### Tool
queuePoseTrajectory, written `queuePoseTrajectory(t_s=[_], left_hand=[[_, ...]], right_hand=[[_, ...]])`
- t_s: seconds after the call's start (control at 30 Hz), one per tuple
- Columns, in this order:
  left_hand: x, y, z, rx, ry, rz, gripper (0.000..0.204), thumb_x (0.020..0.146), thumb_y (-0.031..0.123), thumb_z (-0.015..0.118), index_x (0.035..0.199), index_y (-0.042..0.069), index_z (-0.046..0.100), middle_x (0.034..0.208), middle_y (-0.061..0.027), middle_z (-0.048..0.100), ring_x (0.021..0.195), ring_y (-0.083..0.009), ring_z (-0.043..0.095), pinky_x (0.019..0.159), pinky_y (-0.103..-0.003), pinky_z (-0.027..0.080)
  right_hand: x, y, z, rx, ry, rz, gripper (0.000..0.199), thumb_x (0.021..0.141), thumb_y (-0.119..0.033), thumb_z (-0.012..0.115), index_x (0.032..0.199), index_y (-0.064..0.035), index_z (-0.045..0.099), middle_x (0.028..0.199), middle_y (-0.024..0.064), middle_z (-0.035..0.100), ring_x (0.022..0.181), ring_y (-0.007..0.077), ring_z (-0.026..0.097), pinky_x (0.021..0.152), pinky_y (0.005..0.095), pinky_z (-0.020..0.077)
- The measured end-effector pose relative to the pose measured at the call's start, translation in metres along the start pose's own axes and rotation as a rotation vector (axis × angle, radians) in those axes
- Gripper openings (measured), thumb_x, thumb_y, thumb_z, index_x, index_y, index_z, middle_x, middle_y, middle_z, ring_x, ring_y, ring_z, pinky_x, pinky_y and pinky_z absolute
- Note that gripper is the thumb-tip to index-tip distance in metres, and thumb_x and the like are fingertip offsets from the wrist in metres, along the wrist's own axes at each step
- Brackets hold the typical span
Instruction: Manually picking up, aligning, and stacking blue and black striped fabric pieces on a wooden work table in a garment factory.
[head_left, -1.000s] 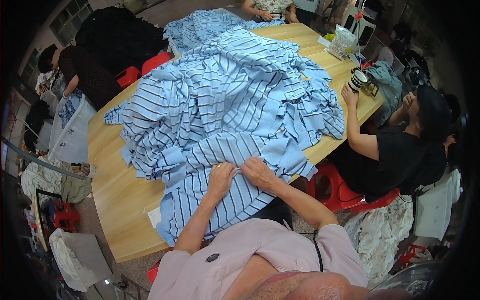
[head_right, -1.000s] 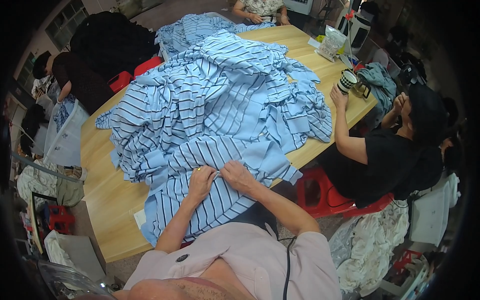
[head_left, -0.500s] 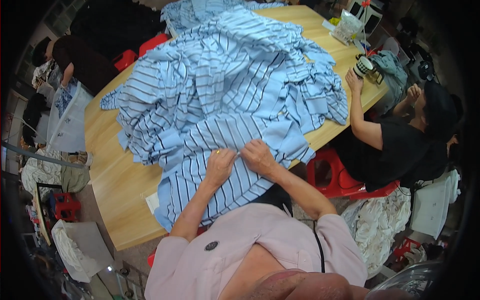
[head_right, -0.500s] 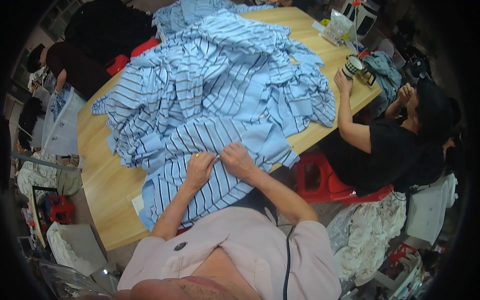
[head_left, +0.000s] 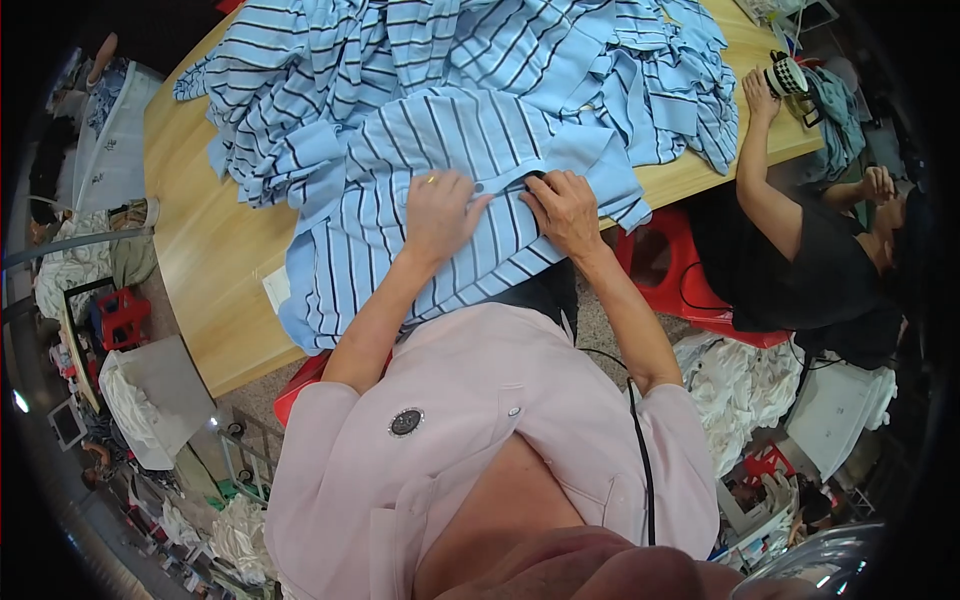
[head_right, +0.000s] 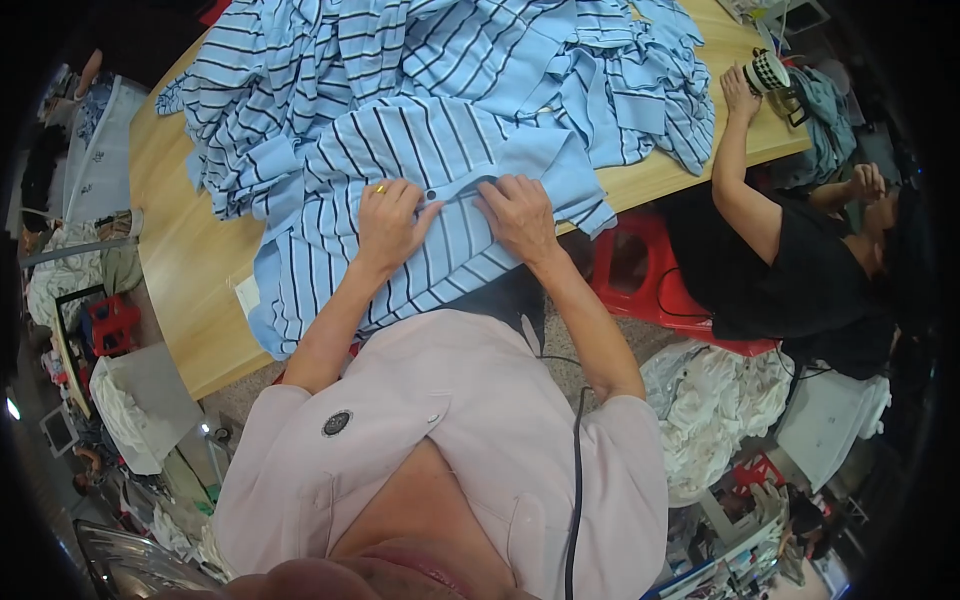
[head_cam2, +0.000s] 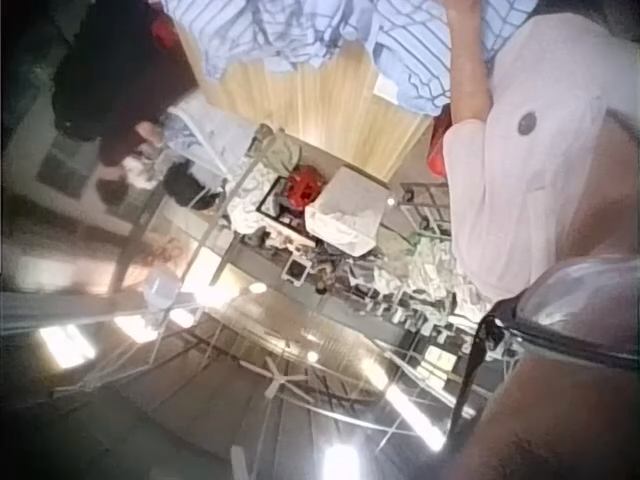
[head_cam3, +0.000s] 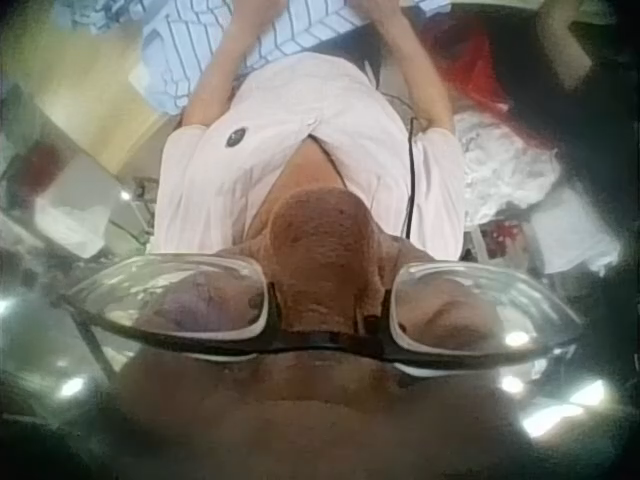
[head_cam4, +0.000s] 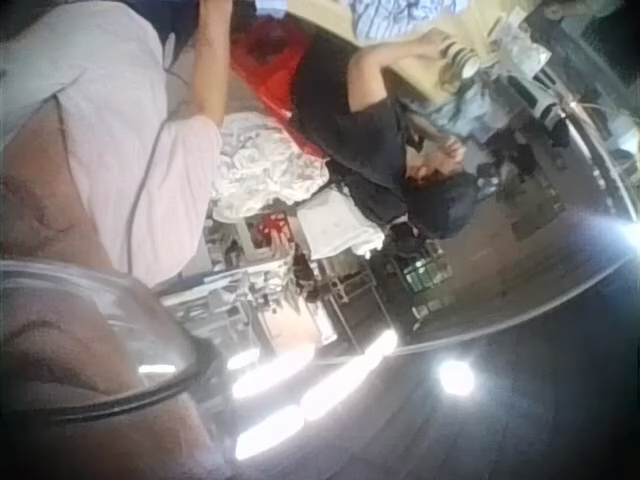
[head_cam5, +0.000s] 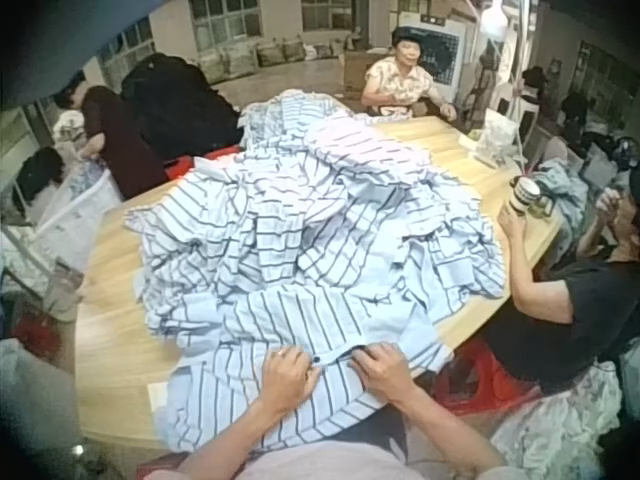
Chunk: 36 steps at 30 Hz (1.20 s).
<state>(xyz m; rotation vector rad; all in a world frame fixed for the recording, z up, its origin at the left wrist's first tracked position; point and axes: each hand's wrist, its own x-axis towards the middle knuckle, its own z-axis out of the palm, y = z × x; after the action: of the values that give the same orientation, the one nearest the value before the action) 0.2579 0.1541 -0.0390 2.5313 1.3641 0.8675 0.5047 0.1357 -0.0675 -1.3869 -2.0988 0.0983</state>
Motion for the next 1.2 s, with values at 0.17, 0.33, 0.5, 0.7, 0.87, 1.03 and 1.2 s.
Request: queuePoseTrajectory(t_s=[0.17,0.33,0.5,0.7,0.87,1.03,1.2], left_hand=[[0.018,0.01,0.03,-0.065,0.048,-0.039,0.024,0.085,0.004,0.076,0.107,0.005,0.068,0.098,-0.012,0.067,0.094,-0.0351,0.068,0.08,-0.046,0.055],[0.022,0.013,0.037,-0.143,0.0,-0.066,0.024,0.084,0.007,0.076,0.106,0.004,0.069,0.1,-0.0138,0.068,0.097,-0.0362,0.068,0.082,-0.047,0.055],[0.021,0.013,0.032,-0.219,0.028,-0.086,0.023,0.084,0.011,0.078,0.104,0.004,0.068,0.1,-0.0141,0.067,0.097,-0.0371,0.066,0.084,-0.046,0.054],[0.01,0.011,0.039,-0.158,0.052,-0.082,0.02,0.085,0.01,0.078,0.103,0.005,0.069,0.097,-0.0126,0.065,0.095,-0.0353,0.066,0.083,-0.047,0.052],[0.021,0.013,0.047,-0.12,0.099,-0.038,0.013,0.089,0.006,0.075,0.102,0.006,0.072,0.096,-0.0121,0.066,0.094,-0.0353,0.066,0.082,-0.047,0.053],[0.024,0.004,0.052,-0.297,0.108,-0.192,0.01,0.096,0.012,0.074,0.103,0.005,0.073,0.097,-0.0141,0.069,0.095,-0.0383,0.068,0.083,-0.048,0.054],[0.022,0.0,0.056,-0.289,0.042,-0.203,0.011,0.097,0.014,0.073,0.103,0.005,0.071,0.098,-0.0163,0.07,0.096,-0.0402,0.067,0.083,-0.051,0.052]], right_hand=[[0.013,-0.002,0.0,0.039,0.018,-0.139,0.03,0.09,-0.015,0.082,0.117,-0.0065,0.073,0.108,0.0086,0.07,0.1,0.0292,0.065,0.089,0.0436,0.0486],[0.016,-0.005,0.006,0.021,-0.017,-0.165,0.024,0.093,-0.015,0.078,0.115,-0.0066,0.074,0.11,0.0084,0.07,0.102,0.0285,0.066,0.091,0.0431,0.0482],[0.016,0.005,0.009,0.134,-0.03,-0.05,0.018,0.094,-0.014,0.078,0.11,-0.008,0.077,0.099,0.0042,0.07,0.095,0.0261,0.065,0.084,0.042,0.0458],[0.014,0.002,-0.001,0.162,-0.12,-0.051,0.02,0.093,-0.015,0.08,0.112,-0.0106,0.078,0.098,0.0046,0.067,0.096,0.0258,0.064,0.085,0.0419,0.0445],[0.025,-0.006,-0.002,0.058,-0.171,-0.061,0.021,0.091,-0.012,0.075,0.112,-0.0112,0.075,0.102,0.0056,0.064,0.1,0.0272,0.064,0.091,0.0455,0.045],[0.026,0.001,0.015,0.004,0.026,-0.188,0.021,0.088,-0.01,0.066,0.107,-0.0075,0.073,0.105,0.0068,0.068,0.103,0.0275,0.067,0.096,0.0455,0.0467],[0.025,0.0,0.013,0.042,0.12,-0.211,0.017,0.085,-0.009,0.068,0.101,-0.0071,0.072,0.095,0.0063,0.07,0.092,0.0265,0.068,0.09,0.044,0.0504]])
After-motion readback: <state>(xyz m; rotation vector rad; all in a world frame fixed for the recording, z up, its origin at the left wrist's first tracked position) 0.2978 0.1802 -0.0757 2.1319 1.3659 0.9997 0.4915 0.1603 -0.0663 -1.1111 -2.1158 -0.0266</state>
